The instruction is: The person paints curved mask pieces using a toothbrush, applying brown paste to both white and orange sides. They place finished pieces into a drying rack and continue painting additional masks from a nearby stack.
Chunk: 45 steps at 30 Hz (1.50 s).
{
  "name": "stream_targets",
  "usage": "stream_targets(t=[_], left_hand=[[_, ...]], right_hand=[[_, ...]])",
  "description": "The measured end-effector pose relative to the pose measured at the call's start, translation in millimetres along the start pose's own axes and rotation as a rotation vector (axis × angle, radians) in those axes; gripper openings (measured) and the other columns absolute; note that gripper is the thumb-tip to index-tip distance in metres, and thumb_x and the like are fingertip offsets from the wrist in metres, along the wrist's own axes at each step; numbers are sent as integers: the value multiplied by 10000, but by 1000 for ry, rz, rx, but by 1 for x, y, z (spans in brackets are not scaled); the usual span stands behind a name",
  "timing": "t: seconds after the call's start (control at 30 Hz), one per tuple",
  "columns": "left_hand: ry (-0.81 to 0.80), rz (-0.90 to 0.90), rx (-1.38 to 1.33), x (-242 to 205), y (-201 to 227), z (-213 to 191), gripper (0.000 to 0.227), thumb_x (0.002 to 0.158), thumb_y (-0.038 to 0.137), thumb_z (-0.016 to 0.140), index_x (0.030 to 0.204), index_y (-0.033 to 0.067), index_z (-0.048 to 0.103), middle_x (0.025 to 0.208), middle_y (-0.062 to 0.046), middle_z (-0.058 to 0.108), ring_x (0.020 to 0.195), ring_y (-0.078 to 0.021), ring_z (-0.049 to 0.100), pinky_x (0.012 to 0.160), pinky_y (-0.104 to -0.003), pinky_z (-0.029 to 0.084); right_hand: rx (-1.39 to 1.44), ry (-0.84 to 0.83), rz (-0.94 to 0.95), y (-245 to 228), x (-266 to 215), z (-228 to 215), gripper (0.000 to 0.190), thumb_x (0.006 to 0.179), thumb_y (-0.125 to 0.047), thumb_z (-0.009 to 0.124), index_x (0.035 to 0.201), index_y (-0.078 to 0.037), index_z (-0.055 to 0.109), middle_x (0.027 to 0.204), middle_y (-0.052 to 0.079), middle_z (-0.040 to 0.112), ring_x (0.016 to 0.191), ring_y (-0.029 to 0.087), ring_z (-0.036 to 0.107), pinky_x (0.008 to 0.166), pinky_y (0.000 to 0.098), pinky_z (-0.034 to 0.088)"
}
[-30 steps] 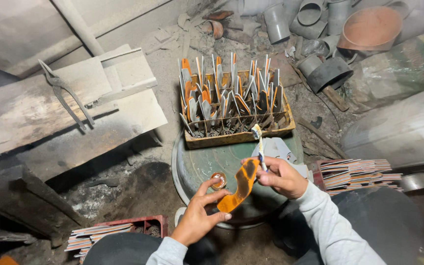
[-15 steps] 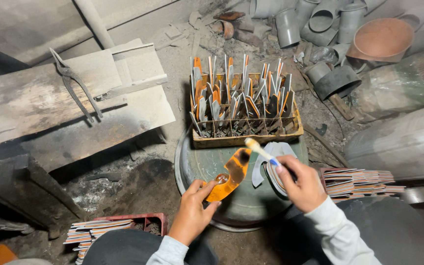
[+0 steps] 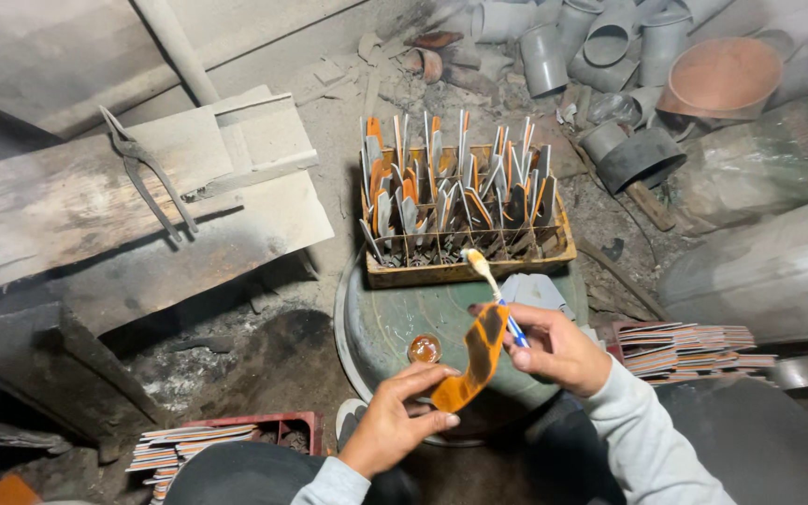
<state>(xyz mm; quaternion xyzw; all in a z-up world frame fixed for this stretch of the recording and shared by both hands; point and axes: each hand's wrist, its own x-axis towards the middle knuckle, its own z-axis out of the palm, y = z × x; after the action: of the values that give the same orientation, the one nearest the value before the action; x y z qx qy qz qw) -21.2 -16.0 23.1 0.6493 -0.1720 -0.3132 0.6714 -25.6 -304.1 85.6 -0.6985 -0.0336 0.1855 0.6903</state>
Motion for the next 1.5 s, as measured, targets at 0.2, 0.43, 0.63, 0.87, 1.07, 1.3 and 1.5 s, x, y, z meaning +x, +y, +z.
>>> stream_targets(t=[0.2,0.43,0.63,0.87,1.07,1.3,1.5], left_hand=[[-13,-20,-295,4,-3,-5,569,803,134,835,1340,62,661,1399,-10,565,1246,-175,606,960,-370,574],[80,48,-260,13,-3,-17,965,845,166,797,1609,179,206,1663,-152,338,1483,-326,433,1108,-468,482],[457,36,-257,25,-9,-46,1303,758,310,839,1599,261,-155,1623,-266,161,1416,-438,422,1033,-564,533],[491,-96,-110,34,-19,-42,1240,756,346,847,1618,242,-38,1578,-216,309,1321,-392,548,994,-537,528],[432,-135,25,38,-16,-43,1127,757,339,843,1614,205,123,1542,-178,400,1231,-319,611,946,-497,553],[387,-70,217,45,-18,-40,914,786,347,841,1529,106,365,1447,-172,499,1120,-285,662,918,-399,558],[337,-155,309,47,-20,-30,653,784,323,810,1334,40,601,1121,-117,688,815,-234,671,764,-357,569]], right_hand=[[61,-21,60,-18,37,18,571,833,-293,793,1277,49,685,1119,51,727,1043,117,649,929,299,524],[-177,78,-165,-28,66,23,503,863,-340,758,1191,40,737,1091,70,744,1048,130,673,965,313,523],[-83,166,-58,-39,115,-4,521,924,-289,738,1321,48,754,879,73,659,715,170,468,675,336,366],[-549,30,-97,-4,241,-31,216,926,-186,713,1019,3,759,803,-18,657,771,52,538,702,265,466],[-532,-210,-64,36,297,-28,302,872,-155,681,1141,-30,738,933,-14,748,866,53,614,810,259,513],[-896,-221,51,45,297,-14,506,807,-265,682,1276,-76,691,1094,196,756,1022,287,723,948,371,522],[-1046,-232,-16,33,281,-5,702,781,-266,691,1437,-68,543,1144,288,699,1114,420,668,998,430,495]])
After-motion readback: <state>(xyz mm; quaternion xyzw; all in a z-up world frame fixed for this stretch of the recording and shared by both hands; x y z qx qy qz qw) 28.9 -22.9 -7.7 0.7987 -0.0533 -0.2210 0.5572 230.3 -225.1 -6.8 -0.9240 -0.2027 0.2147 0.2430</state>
